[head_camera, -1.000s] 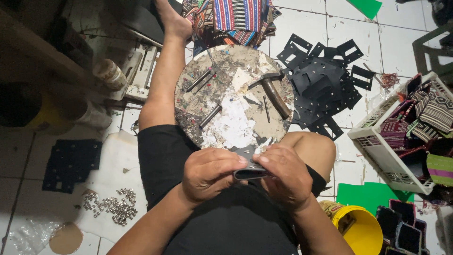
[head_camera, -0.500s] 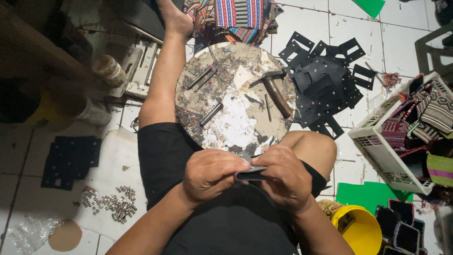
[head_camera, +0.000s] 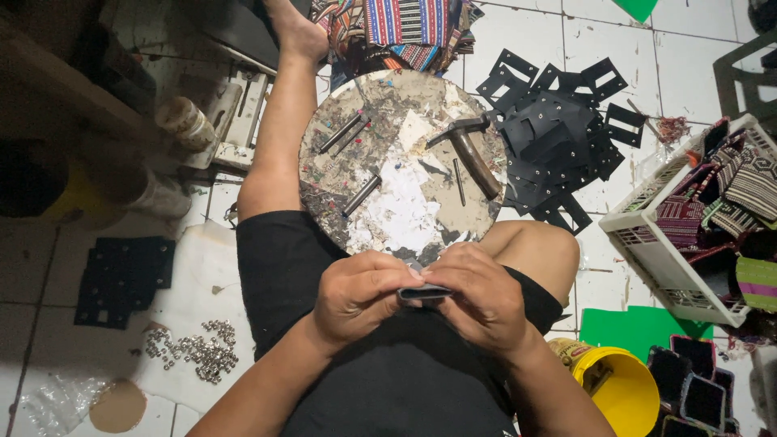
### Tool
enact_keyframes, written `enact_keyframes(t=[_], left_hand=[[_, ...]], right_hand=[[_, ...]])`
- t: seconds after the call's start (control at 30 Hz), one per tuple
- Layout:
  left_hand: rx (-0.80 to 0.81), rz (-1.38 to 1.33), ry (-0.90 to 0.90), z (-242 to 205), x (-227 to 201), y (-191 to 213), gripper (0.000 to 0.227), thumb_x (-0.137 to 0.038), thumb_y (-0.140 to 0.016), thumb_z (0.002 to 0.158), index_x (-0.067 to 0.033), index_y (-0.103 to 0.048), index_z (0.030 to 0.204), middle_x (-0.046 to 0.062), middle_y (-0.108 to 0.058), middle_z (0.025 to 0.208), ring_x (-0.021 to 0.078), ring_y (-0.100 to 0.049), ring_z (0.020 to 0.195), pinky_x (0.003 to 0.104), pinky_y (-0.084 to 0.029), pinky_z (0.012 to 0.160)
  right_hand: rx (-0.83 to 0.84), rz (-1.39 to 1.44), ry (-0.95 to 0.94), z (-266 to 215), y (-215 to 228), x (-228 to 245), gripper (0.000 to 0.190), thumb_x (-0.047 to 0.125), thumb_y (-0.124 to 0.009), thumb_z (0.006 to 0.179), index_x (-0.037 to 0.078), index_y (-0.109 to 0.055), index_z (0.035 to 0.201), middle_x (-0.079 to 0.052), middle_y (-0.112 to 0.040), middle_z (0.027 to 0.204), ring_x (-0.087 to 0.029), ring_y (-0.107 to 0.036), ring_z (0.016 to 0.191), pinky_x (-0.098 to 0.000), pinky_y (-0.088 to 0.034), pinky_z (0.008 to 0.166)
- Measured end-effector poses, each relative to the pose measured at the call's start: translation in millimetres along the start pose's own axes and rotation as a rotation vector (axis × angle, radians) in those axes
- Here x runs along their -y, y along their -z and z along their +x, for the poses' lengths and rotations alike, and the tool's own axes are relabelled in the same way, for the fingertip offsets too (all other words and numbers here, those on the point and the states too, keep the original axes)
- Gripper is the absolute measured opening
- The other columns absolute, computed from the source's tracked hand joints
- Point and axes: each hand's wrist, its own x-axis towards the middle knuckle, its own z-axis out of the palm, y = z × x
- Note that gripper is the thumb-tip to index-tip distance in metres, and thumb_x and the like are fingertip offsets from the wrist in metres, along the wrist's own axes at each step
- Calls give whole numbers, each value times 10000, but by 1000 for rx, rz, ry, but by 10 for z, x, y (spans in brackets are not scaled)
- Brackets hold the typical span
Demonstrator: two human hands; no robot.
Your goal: Attaching metal rivets to black leather pieces using a hammer and a punch tool on a wooden work block.
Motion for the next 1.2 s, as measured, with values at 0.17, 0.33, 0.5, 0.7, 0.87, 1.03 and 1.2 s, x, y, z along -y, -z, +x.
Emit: enact_keyframes(t=[0.17,0.33,0.5,0.7,0.87,1.03,1.2], left_hand=[[8,2,30,28,-23,-13,135,-129,-761,912,-14,-804,968,137,-765,848,239,-763,734,331,-624,610],[-14,-3,85,-50,69,-29,123,-114,-787,892,-9,-810,951,139,-760,825,235,-758,707,328,-619,591],[-326,44,323,-204,328,92,286,-269,-742,942,3,-757,1031,146,-731,862,176,-673,769,322,-570,644],[-654,-399,457,-300,456,3,207,-132,-659,1006,-16,-583,1160,76,-697,932,155,-726,862,256,-637,764],[-643,-422,469,-209,332,-32,205,-109,-638,1010,-44,-545,1180,61,-665,928,148,-724,851,263,-655,782],[-635,-446,461,-301,387,-61,224,-89,-655,989,-20,-542,1170,93,-670,897,175,-733,814,273,-661,737],[-622,-469,475,-285,324,-84,219,-72,-644,990,-24,-534,1173,117,-701,926,209,-753,858,337,-673,786]], right_hand=[[13,12,-1,12,10,-9,191,83,-716,876,-11,-770,1033,-151,-756,860,-302,-699,767,-510,-563,845],[10,65,-29,8,-9,-68,198,82,-699,862,6,-767,1032,-135,-744,812,-279,-690,748,-490,-558,834],[37,175,-277,-166,-101,-254,952,153,-979,653,-73,-502,1445,-252,-665,1260,-368,-662,1158,-534,-525,1007],[-76,226,-458,-321,-231,-276,706,84,-949,692,-80,-641,1306,-236,-748,1166,-303,-710,1104,-483,-554,962],[-140,289,-499,-308,-265,-265,943,201,-1022,566,-55,-612,1376,-232,-711,1213,-271,-705,1045,-462,-579,932],[-246,331,-622,-332,-360,-268,605,75,-953,700,-67,-709,1236,-171,-746,1024,-163,-684,875,-351,-629,773],[-239,319,-573,-215,-276,-174,228,-30,-871,758,-67,-784,966,-170,-750,773,-205,-713,707,-330,-585,619]])
